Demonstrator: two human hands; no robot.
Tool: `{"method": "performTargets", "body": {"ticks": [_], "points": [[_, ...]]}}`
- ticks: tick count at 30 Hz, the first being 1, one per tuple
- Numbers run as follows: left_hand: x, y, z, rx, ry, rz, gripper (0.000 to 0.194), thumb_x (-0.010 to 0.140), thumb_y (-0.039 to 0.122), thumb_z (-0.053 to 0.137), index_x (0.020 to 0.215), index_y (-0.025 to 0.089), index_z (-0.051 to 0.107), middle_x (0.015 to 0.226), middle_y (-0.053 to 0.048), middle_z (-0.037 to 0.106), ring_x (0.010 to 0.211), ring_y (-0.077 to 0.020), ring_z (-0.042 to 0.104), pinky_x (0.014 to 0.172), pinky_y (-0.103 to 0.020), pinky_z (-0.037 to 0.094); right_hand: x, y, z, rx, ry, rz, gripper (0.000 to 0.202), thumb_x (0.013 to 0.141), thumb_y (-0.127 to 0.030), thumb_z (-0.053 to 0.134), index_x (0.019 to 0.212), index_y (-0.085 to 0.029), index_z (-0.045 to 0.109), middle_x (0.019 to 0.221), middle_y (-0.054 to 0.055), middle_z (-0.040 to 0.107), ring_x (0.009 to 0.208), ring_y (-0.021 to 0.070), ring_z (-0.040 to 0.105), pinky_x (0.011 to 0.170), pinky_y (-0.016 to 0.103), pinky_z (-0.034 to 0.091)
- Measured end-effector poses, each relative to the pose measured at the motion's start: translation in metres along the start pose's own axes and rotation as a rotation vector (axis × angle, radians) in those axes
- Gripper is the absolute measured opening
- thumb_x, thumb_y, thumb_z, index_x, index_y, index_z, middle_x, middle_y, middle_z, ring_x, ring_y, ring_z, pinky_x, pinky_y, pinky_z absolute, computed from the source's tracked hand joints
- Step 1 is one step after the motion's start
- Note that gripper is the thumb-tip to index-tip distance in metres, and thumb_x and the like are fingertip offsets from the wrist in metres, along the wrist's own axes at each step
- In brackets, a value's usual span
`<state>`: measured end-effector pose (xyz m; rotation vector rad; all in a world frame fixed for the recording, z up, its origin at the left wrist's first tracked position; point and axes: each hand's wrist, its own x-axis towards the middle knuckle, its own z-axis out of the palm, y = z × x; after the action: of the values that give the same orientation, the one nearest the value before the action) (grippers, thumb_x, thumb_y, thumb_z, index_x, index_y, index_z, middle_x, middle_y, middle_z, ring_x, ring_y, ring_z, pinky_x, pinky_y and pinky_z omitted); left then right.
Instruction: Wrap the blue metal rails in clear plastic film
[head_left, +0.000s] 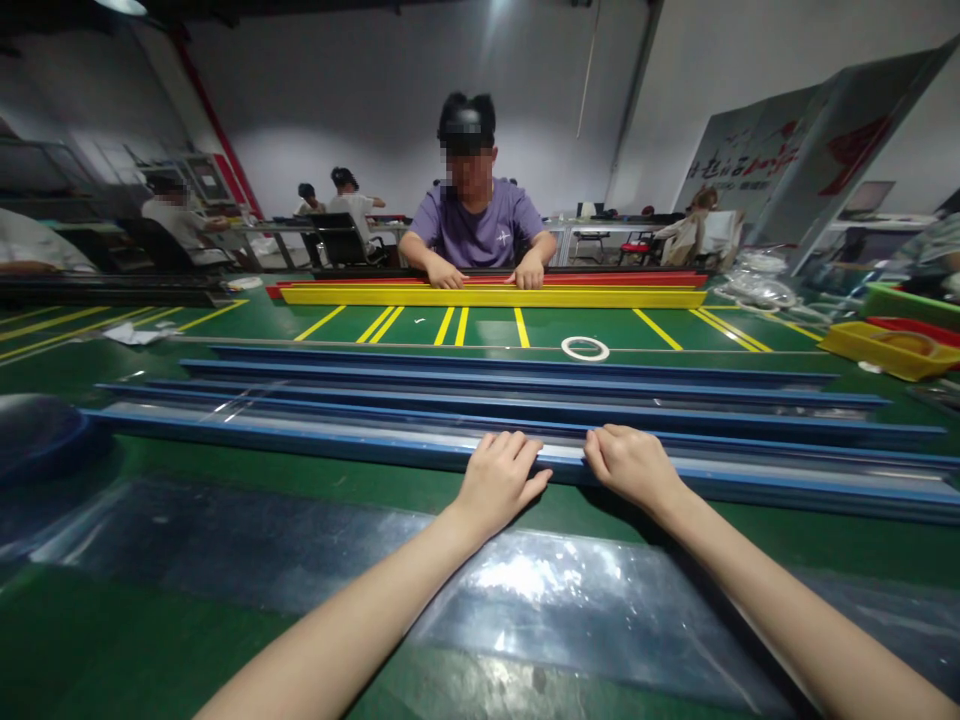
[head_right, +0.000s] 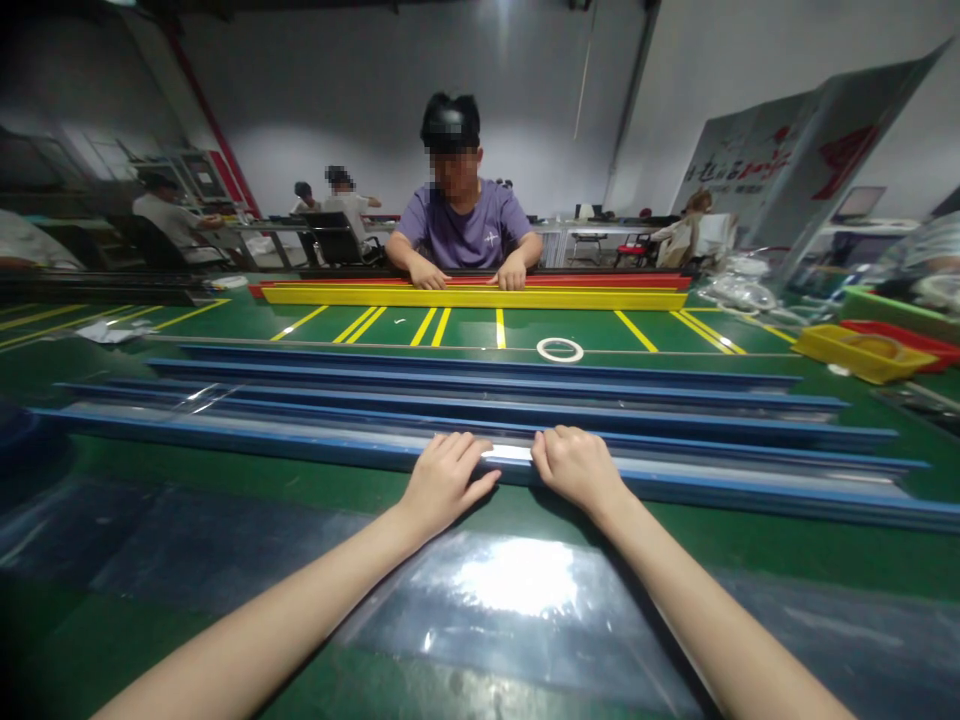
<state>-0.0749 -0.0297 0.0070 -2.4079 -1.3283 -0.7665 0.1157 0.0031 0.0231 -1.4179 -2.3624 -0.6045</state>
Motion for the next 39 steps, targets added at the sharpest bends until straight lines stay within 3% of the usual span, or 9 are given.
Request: {"method": "performTargets", "body": {"ticks": [5, 9, 13, 19, 27, 31, 39], "points": [[0.0, 0.0, 0.0, 0.028, 0.049, -0.079, 0.03, 0.08, 0.044, 0.046, 0.092, 0.018, 0.055, 0.083, -0.004, 0.058, 0.079, -0.0188, 0.049, 0.071, -0.033, 0.032, -0.021, 0.036, 0.001, -0.034, 0.038, 0.053, 0.048, 0.083, -0.03, 0.023, 0.05, -0.015, 0.055, 0.05, 0.005, 0.054, 0.045, 0.0104, 0.044, 0.046, 0.024, 0.021], [-0.001, 0.0, 0.0, 0.052, 0.034, -0.088, 0.03, 0.08, 0.046, 0.045, 0.089, 0.019, 0.055, 0.081, -0.003, 0.058, 0.078, -0.019, 0.049, 0.073, -0.034, 0.031, -0.044, 0.072, 0.003, -0.108, 0.142, 0.188, 0.044, 0.079, -0.031, 0.025, 0.043, -0.017, 0.046, 0.047, 0.005, 0.05, 0.043, 0.0102, 0.04, 0.044, 0.023, 0.021], [0.0, 0.001, 0.0, 0.075, -0.004, -0.059, 0.03, 0.08, 0.045, 0.045, 0.088, 0.018, 0.055, 0.081, -0.004, 0.057, 0.08, -0.0192, 0.049, 0.071, -0.033, 0.031, -0.058, 0.092, 0.001, -0.175, 0.14, 0.332, 0.039, 0.077, -0.031, 0.027, 0.042, -0.018, 0.042, 0.047, 0.005, 0.05, 0.042, 0.0104, 0.037, 0.043, 0.023, 0.019], [0.0, 0.0, 0.001, 0.087, -0.017, -0.032, 0.028, 0.081, 0.044, 0.045, 0.084, 0.018, 0.055, 0.082, -0.004, 0.057, 0.08, -0.0193, 0.048, 0.07, -0.033, 0.031, -0.061, 0.094, 0.002, -0.178, 0.131, 0.378, 0.037, 0.077, -0.029, 0.03, 0.043, -0.017, 0.04, 0.049, 0.005, 0.051, 0.043, 0.0099, 0.038, 0.043, 0.023, 0.018], [0.0, 0.001, 0.001, 0.127, -0.037, -0.032, 0.03, 0.082, 0.044, 0.043, 0.079, 0.017, 0.054, 0.08, -0.004, 0.057, 0.078, -0.0192, 0.048, 0.067, -0.032, 0.031, -0.057, 0.075, 0.002, -0.148, 0.279, 0.267, 0.036, 0.078, -0.025, 0.035, 0.044, -0.017, 0.043, 0.046, 0.003, 0.049, 0.05, 0.0105, 0.043, 0.045, 0.024, 0.018], [0.0, 0.001, 0.0, 0.135, -0.041, -0.032, 0.03, 0.082, 0.044, 0.042, 0.078, 0.017, 0.055, 0.079, -0.004, 0.057, 0.076, -0.0189, 0.048, 0.066, -0.032, 0.03, -0.053, 0.065, 0.005, -0.112, 0.243, 0.223, 0.039, 0.081, -0.027, 0.034, 0.046, -0.017, 0.048, 0.051, 0.003, 0.054, 0.054, 0.0105, 0.047, 0.048, 0.023, 0.023], [0.001, 0.0, 0.0, 0.141, -0.043, -0.028, 0.03, 0.082, 0.044, 0.043, 0.075, 0.017, 0.054, 0.075, -0.004, 0.057, 0.074, -0.0188, 0.048, 0.065, -0.031, 0.029, -0.055, 0.068, 0.011, -0.082, 0.261, 0.198, 0.04, 0.083, -0.027, 0.035, 0.05, -0.016, 0.054, 0.056, 0.003, 0.061, 0.057, 0.0103, 0.052, 0.048, 0.022, 0.024]]}}
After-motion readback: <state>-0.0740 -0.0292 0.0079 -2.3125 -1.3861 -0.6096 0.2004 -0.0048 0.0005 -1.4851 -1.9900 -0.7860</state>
